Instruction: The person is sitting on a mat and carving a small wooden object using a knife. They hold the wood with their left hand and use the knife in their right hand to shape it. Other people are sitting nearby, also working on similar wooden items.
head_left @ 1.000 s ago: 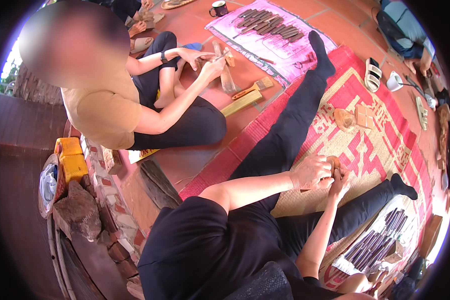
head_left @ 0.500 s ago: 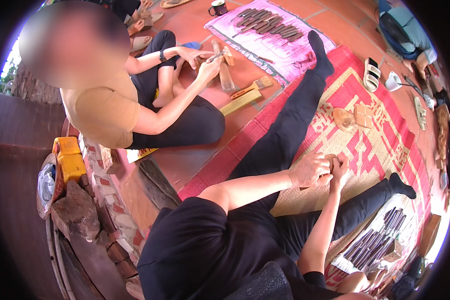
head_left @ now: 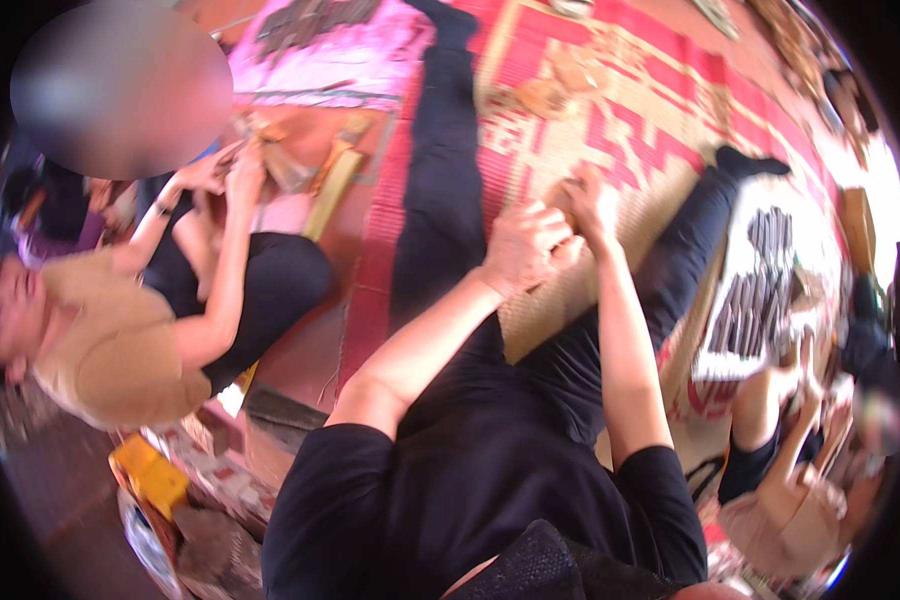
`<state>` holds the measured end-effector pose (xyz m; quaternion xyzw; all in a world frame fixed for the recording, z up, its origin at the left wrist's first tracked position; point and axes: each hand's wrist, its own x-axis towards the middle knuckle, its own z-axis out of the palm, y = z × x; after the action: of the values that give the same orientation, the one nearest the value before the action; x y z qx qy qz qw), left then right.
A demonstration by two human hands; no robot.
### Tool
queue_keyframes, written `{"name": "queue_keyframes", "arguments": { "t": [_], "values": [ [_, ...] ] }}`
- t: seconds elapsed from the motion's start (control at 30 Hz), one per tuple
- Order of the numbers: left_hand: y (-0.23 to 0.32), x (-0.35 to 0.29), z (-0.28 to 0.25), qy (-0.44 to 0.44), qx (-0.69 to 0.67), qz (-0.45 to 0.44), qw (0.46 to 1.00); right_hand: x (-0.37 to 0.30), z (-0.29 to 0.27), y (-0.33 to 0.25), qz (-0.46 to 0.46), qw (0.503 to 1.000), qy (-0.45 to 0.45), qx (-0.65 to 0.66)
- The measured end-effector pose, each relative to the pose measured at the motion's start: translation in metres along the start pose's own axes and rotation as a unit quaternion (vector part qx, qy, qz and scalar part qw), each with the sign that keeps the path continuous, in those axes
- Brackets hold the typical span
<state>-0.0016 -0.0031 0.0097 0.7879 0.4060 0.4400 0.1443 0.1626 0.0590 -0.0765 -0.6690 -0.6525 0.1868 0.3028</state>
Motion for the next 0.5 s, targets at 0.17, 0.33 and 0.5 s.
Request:
{"name": "queue_keyframes", "arguments": {
  "t": [0.17, 0.33, 0.5],
  "values": [
    [0.003, 0.002, 0.002, 0.001, -0.011, 0.003, 1.000, -0.020, -0.018, -0.004, 0.088, 0.994, -0.016, 0.065],
    [-0.003, 0.004, -0.004, -0.044, -0.024, -0.001, 0.999, -0.065, -0.046, 0.014, 0.063, 0.995, 0.004, 0.075],
    [-0.006, 0.003, -0.004, -0.032, -0.031, -0.016, 0.999, -0.065, -0.058, 0.021, 0.157, 0.984, 0.056, 0.068]
  ]
}}
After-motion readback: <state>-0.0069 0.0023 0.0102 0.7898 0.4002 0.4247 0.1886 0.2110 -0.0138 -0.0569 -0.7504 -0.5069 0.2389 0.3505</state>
